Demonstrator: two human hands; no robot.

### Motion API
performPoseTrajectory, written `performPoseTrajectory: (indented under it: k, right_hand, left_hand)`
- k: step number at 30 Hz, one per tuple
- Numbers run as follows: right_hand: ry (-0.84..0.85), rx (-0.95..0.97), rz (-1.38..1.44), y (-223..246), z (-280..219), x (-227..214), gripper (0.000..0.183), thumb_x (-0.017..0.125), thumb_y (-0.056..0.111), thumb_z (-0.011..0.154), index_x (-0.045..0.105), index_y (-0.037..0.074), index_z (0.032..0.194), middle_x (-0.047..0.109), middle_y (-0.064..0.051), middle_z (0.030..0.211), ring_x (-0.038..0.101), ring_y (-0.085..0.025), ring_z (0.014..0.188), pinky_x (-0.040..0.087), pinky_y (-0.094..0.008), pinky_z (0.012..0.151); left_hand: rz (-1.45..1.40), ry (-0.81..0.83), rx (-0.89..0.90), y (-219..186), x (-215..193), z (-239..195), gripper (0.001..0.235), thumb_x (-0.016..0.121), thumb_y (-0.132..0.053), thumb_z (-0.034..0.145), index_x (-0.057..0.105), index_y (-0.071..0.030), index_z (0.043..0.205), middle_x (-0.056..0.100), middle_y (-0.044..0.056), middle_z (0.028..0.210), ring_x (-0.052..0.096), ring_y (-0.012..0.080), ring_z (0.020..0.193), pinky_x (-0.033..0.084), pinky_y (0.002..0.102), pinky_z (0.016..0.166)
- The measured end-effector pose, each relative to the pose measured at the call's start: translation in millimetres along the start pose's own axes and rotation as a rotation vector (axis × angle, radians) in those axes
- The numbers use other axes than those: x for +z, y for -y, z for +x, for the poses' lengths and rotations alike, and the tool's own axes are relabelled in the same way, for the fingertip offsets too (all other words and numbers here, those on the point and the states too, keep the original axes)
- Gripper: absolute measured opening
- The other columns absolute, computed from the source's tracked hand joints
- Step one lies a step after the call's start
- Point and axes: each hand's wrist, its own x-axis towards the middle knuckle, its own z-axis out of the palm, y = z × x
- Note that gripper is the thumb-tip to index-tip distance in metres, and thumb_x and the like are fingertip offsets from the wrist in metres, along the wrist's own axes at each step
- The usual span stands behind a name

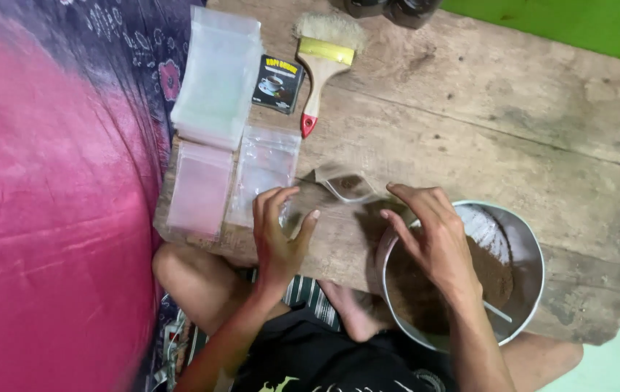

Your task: Filling small plastic bags with ground coffee using a small spoon

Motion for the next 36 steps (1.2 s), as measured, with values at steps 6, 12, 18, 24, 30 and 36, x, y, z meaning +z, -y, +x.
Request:
performPoseTrajectory:
  k: [6,12,18,24,30,36]
  right_hand:
    - [-0.195,0.072,0.001,-16,-60,-20,0.023,0.076,0.014,0.096,0.075,0.006,0.118,0.076,-0.011,0.110,0.069,-0.032,0.092,0.055,-0.044,0.082]
    - [-0.302,0.178,-0.070,-22,-119,-36,0.020,0.076,0.016,0.097,0.076,0.007,0.115,0.076,-0.011,0.109,0.069,-0.033,0.096,0.055,-0.045,0.086]
    - [-0.313,0.241,-0.073,-44,-156,-36,0.013,0.074,0.016,0.098,0.078,0.008,0.108,0.076,-0.009,0.098,0.070,-0.031,0.090,0.056,-0.041,0.082]
    - [-0.222,0.240,-0.025,-38,-141,-24,0.018,0.074,0.023,0.098,0.078,0.010,0.109,0.075,-0.009,0.095,0.068,-0.030,0.088,0.056,-0.040,0.080]
    - [0.058,0.309,-0.080,-22,-107,-2,0.029,0.069,0.030,0.099,0.076,0.009,0.116,0.074,-0.013,0.098,0.067,-0.030,0.096,0.054,-0.042,0.084]
    - [0.143,0.337,-0.252,-28,-88,24,0.040,0.067,0.042,0.098,0.072,0.010,0.122,0.066,-0.008,0.098,0.060,-0.026,0.093,0.047,-0.040,0.080]
  left_hand:
    - [-0.108,0.174,0.067,-27,22,-37,0.030,0.080,-0.017,0.087,0.070,-0.009,0.114,0.062,0.004,0.091,0.066,0.0244,0.088,0.054,0.036,0.082]
    - [-0.082,0.366,0.038,-30,53,-46,0.041,0.078,-0.025,0.089,0.067,-0.008,0.124,0.069,0.012,0.107,0.071,0.0307,0.095,0.059,0.038,0.077]
    - [-0.168,0.420,-0.189,-36,66,-53,0.036,0.077,-0.014,0.087,0.070,-0.005,0.122,0.070,0.017,0.100,0.073,0.0278,0.078,0.061,0.032,0.061]
    - [-0.159,0.365,-0.342,-43,49,-83,0.042,0.074,-0.015,0.088,0.064,-0.001,0.125,0.071,0.021,0.101,0.076,0.0313,0.084,0.065,0.038,0.063]
    - [-0.336,0.331,-0.511,-42,37,-111,0.051,0.076,-0.013,0.086,0.056,0.002,0.132,0.067,0.024,0.104,0.075,0.0309,0.088,0.066,0.037,0.065]
    - [-0.269,0.242,-0.377,-30,50,-102,0.039,0.076,-0.012,0.088,0.065,-0.002,0.124,0.071,0.019,0.102,0.076,0.0296,0.086,0.067,0.036,0.065]
